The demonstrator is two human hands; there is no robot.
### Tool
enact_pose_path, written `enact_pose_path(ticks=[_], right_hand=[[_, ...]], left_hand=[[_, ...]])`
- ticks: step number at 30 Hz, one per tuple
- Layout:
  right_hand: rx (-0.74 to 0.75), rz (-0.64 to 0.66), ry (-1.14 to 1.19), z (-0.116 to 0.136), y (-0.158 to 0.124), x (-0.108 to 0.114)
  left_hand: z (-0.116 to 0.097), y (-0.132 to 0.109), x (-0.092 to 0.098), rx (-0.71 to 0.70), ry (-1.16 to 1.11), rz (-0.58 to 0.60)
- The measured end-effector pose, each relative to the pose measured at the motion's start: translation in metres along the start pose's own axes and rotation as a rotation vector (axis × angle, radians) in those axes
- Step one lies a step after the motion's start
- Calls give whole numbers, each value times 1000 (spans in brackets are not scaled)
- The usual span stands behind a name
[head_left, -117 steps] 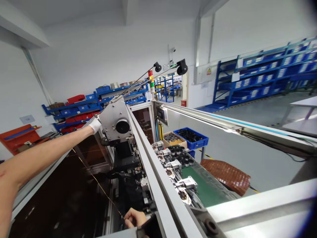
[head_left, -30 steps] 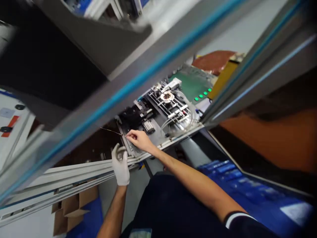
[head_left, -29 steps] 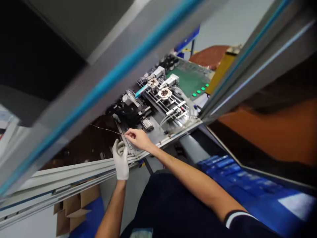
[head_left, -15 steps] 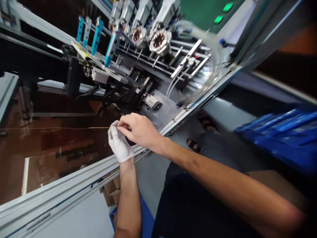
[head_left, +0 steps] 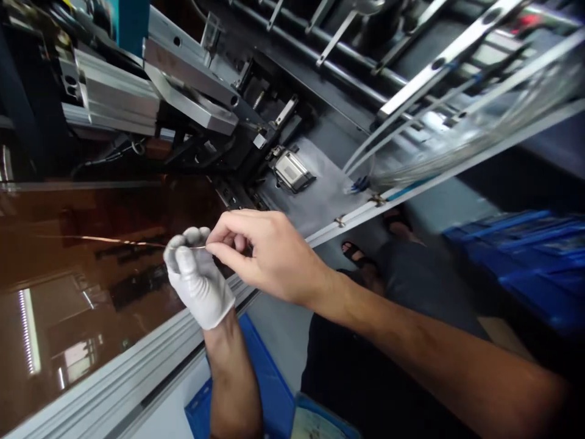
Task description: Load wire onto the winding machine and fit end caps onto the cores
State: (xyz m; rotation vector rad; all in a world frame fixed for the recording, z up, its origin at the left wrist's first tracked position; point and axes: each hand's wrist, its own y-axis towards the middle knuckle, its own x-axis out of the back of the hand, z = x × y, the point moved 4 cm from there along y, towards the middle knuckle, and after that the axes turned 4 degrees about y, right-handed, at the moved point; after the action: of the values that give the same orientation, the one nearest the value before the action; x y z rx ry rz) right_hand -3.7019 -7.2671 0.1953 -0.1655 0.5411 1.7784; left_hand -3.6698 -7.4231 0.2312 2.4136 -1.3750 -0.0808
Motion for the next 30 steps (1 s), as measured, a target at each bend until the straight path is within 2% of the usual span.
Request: enact_pose_path(ticks=[6, 12, 16, 19, 27, 30], right_hand=[[-55, 100, 158, 5, 57, -16], [-139, 137, 411, 14, 109, -48], [-170, 234, 441, 16, 135, -77], [-131, 237, 430, 16, 149, -97], [70, 210, 498, 42, 183, -143], [154, 174, 527, 59, 197, -154]], left_hand=[[-15, 38, 2, -79, 38, -155], [-29, 66, 9, 28, 52, -306], [-34, 84, 26, 44, 76, -517], [-42, 107, 35, 30, 8, -616], [-83, 170, 50, -78, -86, -688], [-90, 185, 57, -52, -62, -621]])
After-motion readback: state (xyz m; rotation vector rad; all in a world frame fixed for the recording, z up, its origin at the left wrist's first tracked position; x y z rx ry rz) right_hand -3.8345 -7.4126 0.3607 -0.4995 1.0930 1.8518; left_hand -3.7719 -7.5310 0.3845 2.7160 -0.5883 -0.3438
